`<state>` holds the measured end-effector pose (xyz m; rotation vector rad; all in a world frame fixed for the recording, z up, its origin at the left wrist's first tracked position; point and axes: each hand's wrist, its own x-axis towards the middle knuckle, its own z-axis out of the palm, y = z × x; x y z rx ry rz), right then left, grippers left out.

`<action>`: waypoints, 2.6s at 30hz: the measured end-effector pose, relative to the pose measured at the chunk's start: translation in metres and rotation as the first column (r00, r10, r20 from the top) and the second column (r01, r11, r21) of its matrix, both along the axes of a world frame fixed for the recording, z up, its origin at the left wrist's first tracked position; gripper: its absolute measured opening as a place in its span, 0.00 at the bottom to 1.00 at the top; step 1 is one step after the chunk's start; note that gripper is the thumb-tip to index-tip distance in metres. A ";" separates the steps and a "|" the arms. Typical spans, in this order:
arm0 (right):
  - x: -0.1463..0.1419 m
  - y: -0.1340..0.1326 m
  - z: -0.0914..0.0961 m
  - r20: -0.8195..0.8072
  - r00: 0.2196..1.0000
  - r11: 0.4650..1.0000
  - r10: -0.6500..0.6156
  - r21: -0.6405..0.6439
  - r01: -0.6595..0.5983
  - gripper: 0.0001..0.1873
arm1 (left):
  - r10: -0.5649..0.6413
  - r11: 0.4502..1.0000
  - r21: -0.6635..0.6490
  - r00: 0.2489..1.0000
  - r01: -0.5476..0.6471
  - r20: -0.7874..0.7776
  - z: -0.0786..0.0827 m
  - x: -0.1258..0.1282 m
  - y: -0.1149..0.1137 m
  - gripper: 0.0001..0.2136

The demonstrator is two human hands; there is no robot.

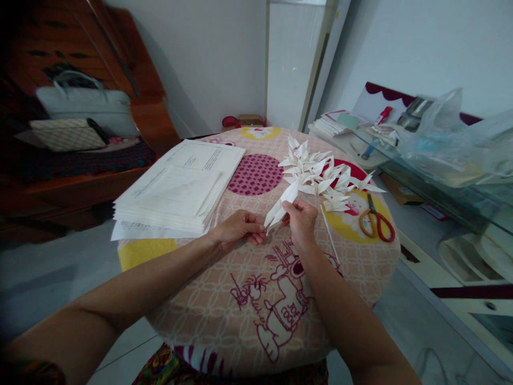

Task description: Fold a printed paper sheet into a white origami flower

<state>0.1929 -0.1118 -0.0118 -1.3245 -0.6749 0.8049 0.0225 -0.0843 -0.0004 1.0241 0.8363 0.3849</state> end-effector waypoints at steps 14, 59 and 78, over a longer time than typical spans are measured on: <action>-0.012 -0.005 0.001 0.042 0.996 0.996 0.084 0.023 -0.085 0.13 | -0.014 0.987 0.161 0.998 0.003 0.064 -0.003 -0.003 0.007 0.17; -0.018 -0.007 -0.001 -0.038 0.993 0.993 0.112 0.032 -0.111 0.13 | -0.077 0.993 0.097 0.990 0.066 0.121 -0.009 0.003 -0.003 0.20; -0.008 -0.005 0.002 0.053 0.998 0.994 -0.038 0.104 0.032 0.12 | 0.027 0.998 -0.067 0.992 -0.019 0.120 -0.004 0.003 -0.004 0.08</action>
